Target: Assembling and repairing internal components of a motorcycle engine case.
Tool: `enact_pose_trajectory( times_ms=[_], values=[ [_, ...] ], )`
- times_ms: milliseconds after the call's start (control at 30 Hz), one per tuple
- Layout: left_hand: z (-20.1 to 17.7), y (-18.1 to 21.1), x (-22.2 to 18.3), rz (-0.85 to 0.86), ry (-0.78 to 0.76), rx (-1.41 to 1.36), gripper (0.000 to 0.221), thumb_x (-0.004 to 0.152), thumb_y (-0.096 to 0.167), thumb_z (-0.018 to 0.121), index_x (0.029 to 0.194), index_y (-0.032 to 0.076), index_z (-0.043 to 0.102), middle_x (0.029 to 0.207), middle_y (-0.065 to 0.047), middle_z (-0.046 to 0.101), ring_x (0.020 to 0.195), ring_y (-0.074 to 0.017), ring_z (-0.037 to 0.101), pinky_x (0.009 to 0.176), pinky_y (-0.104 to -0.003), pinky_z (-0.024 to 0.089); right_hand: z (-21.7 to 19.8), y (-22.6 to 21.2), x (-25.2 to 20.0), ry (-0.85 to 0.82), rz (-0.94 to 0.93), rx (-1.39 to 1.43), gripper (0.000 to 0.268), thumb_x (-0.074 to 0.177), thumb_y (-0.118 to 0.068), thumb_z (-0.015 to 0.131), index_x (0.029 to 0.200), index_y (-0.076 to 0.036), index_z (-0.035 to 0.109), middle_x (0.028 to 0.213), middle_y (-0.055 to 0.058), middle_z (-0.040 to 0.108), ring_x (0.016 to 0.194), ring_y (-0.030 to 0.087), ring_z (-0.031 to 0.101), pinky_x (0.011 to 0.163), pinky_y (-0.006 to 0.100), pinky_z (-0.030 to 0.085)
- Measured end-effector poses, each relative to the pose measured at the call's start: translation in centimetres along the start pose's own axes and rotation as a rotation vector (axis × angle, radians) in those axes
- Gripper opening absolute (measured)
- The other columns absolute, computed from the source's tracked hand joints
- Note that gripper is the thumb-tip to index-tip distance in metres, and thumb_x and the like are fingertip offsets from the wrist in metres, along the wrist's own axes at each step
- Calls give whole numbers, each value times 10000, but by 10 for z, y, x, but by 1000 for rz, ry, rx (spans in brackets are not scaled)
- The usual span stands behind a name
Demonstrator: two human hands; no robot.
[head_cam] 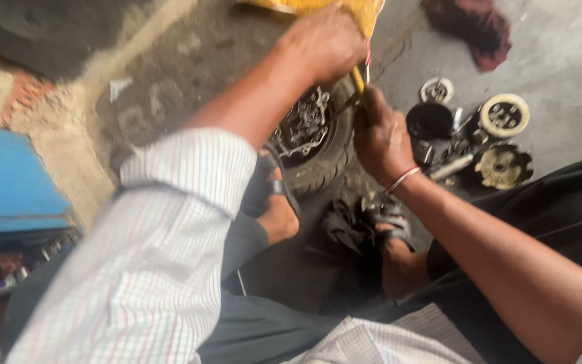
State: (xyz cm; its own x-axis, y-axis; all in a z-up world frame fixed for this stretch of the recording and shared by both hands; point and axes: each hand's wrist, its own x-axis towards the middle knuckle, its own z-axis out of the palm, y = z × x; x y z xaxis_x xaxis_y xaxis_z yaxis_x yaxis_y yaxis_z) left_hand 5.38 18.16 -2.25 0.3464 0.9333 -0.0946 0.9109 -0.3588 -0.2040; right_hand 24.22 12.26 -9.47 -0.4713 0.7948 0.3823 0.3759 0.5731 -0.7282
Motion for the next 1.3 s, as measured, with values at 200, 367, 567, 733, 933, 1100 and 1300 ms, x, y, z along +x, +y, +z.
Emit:
enact_pose_trajectory(
  times_ms=[200,367,567,733,933,1100,1300],
  values=[
    [18,1,20,32,-145,55,229,1042,162,588,902,89,753,858,-127,750,858,-264,750,784,-436,580,-5,-3,1,-32,55,39,215,1047,-6,526,1252,-33,584,764,195,681,616,286,686,532,439,503],
    [31,9,44,193,39,41,72,874,172,724,837,142,777,871,-61,748,915,-252,707,778,-406,565,-10,1,-7,17,-10,-12,127,1090,-24,558,1213,-23,585,783,195,633,621,259,628,559,401,466],
    [3,31,46,214,-176,150,104,855,265,800,926,190,789,923,-32,757,914,-222,719,835,-450,571,-14,-3,-13,42,78,17,129,1082,-47,572,1205,-10,569,747,184,616,598,265,629,548,392,472],
    [-6,41,49,320,-259,220,312,722,414,887,951,239,769,903,-11,754,909,-222,693,1020,-551,390,-15,15,-17,16,40,-86,98,1047,-23,610,1108,12,542,789,207,642,697,349,671,566,414,471],
    [-28,34,32,372,-304,155,476,660,602,919,891,205,793,850,-17,752,845,-225,723,849,-454,529,-18,-5,-8,-9,143,-16,117,918,-8,645,1017,-9,582,777,181,659,658,326,701,602,409,519],
    [-19,31,25,446,-137,105,482,662,628,906,808,185,786,750,-37,741,725,-245,720,640,-392,563,-19,5,-12,-40,128,-224,273,851,-82,795,933,41,566,750,175,651,661,392,658,579,420,475],
    [-24,41,4,429,-159,148,437,702,605,880,777,184,792,707,-8,746,705,-195,736,658,-364,588,-14,-4,-26,-83,454,-35,52,882,-44,677,859,-14,641,613,71,617,544,108,579,534,325,501]
  ],
)
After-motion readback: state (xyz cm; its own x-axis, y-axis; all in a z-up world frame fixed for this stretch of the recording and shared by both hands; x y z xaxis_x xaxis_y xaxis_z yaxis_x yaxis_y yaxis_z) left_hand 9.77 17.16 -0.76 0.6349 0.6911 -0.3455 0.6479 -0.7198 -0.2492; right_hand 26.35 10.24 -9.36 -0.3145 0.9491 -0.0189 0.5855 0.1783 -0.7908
